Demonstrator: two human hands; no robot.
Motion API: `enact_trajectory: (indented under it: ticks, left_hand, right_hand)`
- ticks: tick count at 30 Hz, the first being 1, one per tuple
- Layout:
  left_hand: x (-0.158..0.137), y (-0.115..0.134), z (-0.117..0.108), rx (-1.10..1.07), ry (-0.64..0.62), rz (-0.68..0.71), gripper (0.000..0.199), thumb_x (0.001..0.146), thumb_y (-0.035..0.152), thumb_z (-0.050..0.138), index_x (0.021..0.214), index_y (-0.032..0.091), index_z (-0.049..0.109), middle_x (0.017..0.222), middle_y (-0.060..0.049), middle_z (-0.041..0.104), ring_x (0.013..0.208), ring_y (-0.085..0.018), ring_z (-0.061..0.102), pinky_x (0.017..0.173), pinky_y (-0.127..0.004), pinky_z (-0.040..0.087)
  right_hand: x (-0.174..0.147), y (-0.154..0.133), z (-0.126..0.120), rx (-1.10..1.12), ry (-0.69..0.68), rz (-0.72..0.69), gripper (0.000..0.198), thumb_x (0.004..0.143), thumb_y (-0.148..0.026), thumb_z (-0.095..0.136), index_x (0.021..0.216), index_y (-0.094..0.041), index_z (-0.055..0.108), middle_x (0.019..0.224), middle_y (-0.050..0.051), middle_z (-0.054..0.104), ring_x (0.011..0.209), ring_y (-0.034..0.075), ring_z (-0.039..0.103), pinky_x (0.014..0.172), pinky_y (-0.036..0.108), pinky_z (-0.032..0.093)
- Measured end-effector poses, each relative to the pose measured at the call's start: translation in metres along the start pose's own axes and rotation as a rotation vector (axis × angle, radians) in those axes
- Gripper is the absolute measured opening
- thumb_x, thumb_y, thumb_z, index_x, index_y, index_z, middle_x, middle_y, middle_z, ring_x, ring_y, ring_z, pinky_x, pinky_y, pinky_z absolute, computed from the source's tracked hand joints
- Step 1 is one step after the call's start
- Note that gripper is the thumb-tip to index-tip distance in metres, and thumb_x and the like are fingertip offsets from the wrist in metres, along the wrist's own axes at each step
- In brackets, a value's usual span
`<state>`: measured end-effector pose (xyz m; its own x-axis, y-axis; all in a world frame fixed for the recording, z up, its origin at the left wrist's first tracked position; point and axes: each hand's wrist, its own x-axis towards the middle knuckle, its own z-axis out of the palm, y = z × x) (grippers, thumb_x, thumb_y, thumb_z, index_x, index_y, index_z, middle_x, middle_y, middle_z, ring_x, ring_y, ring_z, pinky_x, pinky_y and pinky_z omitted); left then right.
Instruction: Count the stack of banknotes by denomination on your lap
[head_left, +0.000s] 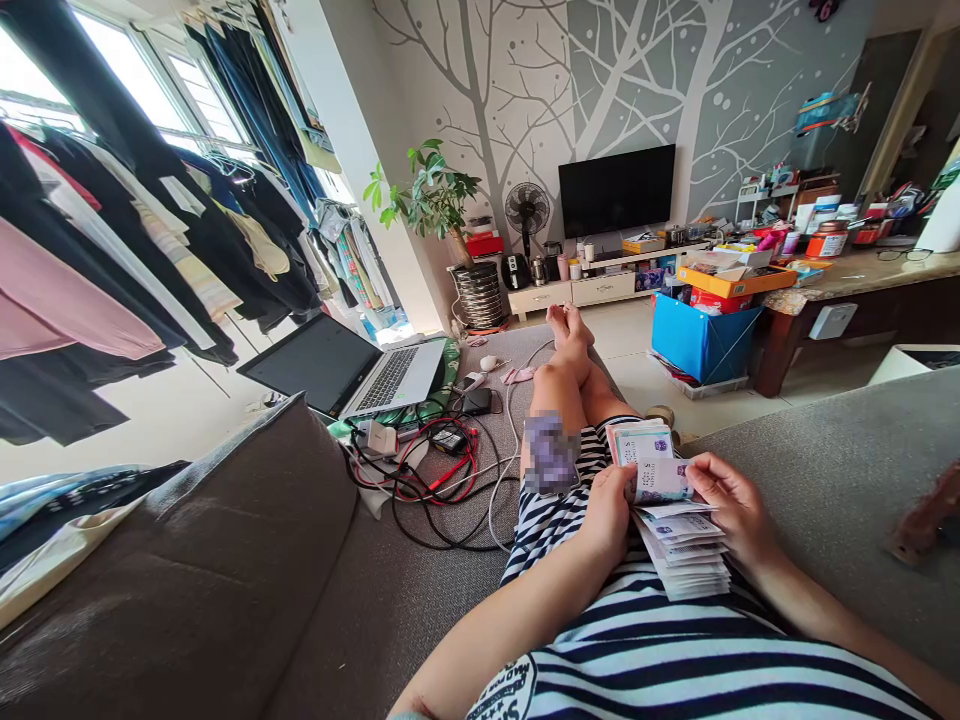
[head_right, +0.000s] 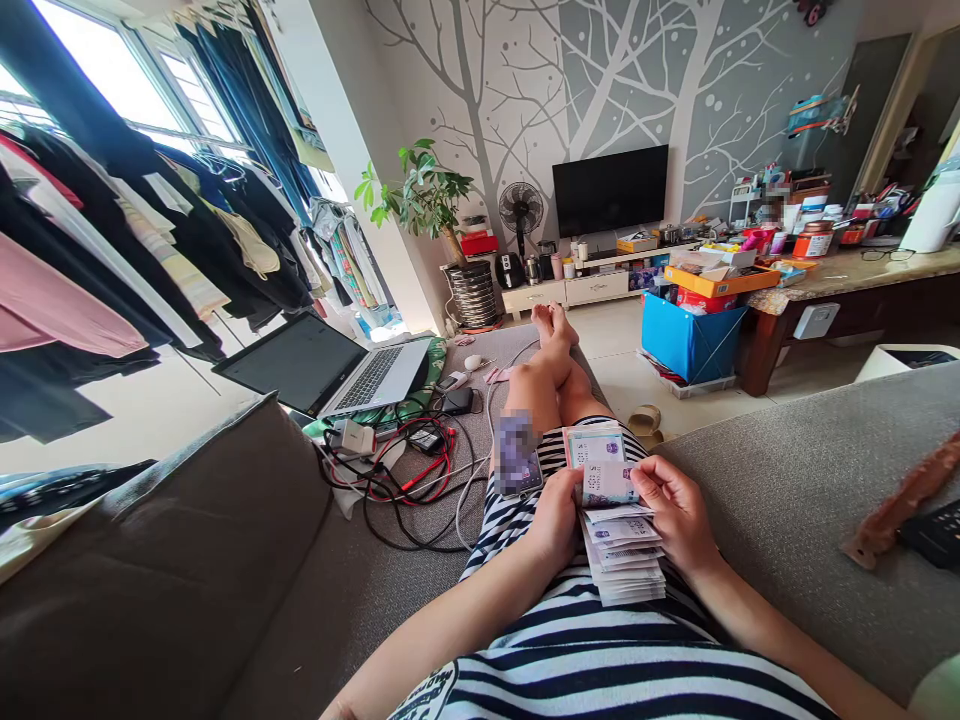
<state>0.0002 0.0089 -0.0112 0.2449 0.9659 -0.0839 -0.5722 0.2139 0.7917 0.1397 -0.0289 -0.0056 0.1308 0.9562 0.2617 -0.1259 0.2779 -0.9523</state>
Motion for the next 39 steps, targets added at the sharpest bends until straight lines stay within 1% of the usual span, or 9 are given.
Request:
enact_trajectory:
  ticks: [4, 9, 11, 14, 17, 23, 27, 33, 39]
  left_hand:
    - [-0.002, 0.003, 0.003, 0.010, 0.018, -0.002, 0.022, 0.065, 0.028, 0.064, 0.078, 0.011, 0.072, 0.071, -0.006, 0.071, 0.069, -0.020, 0.060, 0.070, -0.030, 0.043]
    - [-0.007, 0.007, 0.007, 0.017, 0.057, 0.020, 0.020, 0.064, 0.027, 0.064, 0.075, 0.012, 0.072, 0.068, -0.005, 0.070, 0.067, -0.021, 0.062, 0.070, -0.032, 0.045]
    - [-0.007, 0.007, 0.008, 0.007, 0.042, 0.022, 0.021, 0.063, 0.027, 0.065, 0.075, 0.012, 0.072, 0.070, -0.006, 0.071, 0.071, -0.022, 0.063, 0.074, -0.033, 0.046]
    - [-0.006, 0.006, 0.007, -0.021, 0.000, -0.008, 0.024, 0.061, 0.028, 0.068, 0.078, 0.012, 0.073, 0.077, -0.009, 0.074, 0.079, -0.025, 0.066, 0.080, -0.036, 0.048]
    - [-0.005, 0.004, 0.005, -0.024, -0.007, -0.025, 0.026, 0.059, 0.025, 0.069, 0.081, 0.013, 0.073, 0.079, -0.009, 0.074, 0.081, -0.025, 0.067, 0.082, -0.037, 0.048]
    - [-0.006, 0.005, 0.005, 0.009, -0.002, -0.029, 0.028, 0.056, 0.023, 0.072, 0.082, 0.012, 0.073, 0.077, -0.009, 0.073, 0.081, -0.025, 0.067, 0.083, -0.037, 0.048]
    - [-0.005, 0.005, 0.005, -0.015, 0.005, -0.023, 0.024, 0.059, 0.030, 0.072, 0.075, 0.013, 0.071, 0.073, -0.008, 0.072, 0.081, -0.026, 0.067, 0.082, -0.037, 0.048]
    - [0.002, -0.002, -0.001, -0.060, 0.053, -0.016, 0.026, 0.065, 0.035, 0.067, 0.078, 0.012, 0.071, 0.073, -0.006, 0.071, 0.077, -0.022, 0.064, 0.080, -0.034, 0.047]
    - [0.004, -0.004, -0.003, -0.001, 0.069, -0.016, 0.025, 0.066, 0.036, 0.065, 0.075, 0.013, 0.069, 0.072, -0.005, 0.069, 0.075, -0.021, 0.060, 0.077, -0.032, 0.044]
  right_hand:
    - [-0.001, 0.001, -0.001, -0.013, 0.000, -0.037, 0.036, 0.081, -0.052, 0.066, 0.069, -0.020, 0.056, 0.056, -0.005, 0.041, 0.050, 0.010, 0.034, 0.044, 0.023, 0.026]
    - [-0.001, 0.002, -0.003, -0.037, -0.066, -0.106, 0.047, 0.091, -0.058, 0.048, 0.066, -0.020, 0.059, 0.056, 0.000, 0.050, 0.050, 0.012, 0.038, 0.047, 0.026, 0.030]
    - [0.001, 0.003, -0.003, -0.063, -0.054, -0.096, 0.047, 0.089, -0.059, 0.051, 0.064, -0.020, 0.057, 0.057, 0.000, 0.050, 0.050, 0.012, 0.039, 0.047, 0.026, 0.030]
    - [0.006, 0.006, -0.003, -0.126, 0.036, -0.046, 0.044, 0.081, -0.060, 0.064, 0.063, -0.020, 0.054, 0.057, -0.001, 0.049, 0.052, 0.013, 0.042, 0.048, 0.025, 0.033]
    - [0.010, 0.011, -0.004, -0.125, 0.098, -0.003, 0.045, 0.075, -0.061, 0.069, 0.067, -0.020, 0.053, 0.057, -0.003, 0.048, 0.053, 0.012, 0.042, 0.050, 0.024, 0.034]
    - [0.012, 0.018, -0.008, -0.128, 0.076, 0.016, 0.044, 0.075, -0.056, 0.072, 0.065, -0.019, 0.052, 0.057, -0.005, 0.042, 0.052, 0.010, 0.036, 0.048, 0.022, 0.028]
    - [0.011, 0.018, -0.008, -0.125, 0.082, 0.025, 0.043, 0.074, -0.057, 0.072, 0.067, -0.019, 0.053, 0.057, -0.004, 0.043, 0.053, 0.011, 0.039, 0.048, 0.023, 0.031]
    - [0.008, 0.010, -0.004, -0.104, 0.108, -0.009, 0.041, 0.073, -0.056, 0.073, 0.067, -0.019, 0.055, 0.058, -0.003, 0.047, 0.053, 0.012, 0.042, 0.048, 0.022, 0.034]
    - [0.004, 0.003, -0.001, -0.134, 0.087, -0.014, 0.041, 0.073, -0.057, 0.071, 0.068, -0.019, 0.056, 0.059, -0.002, 0.048, 0.052, 0.012, 0.043, 0.047, 0.023, 0.036]
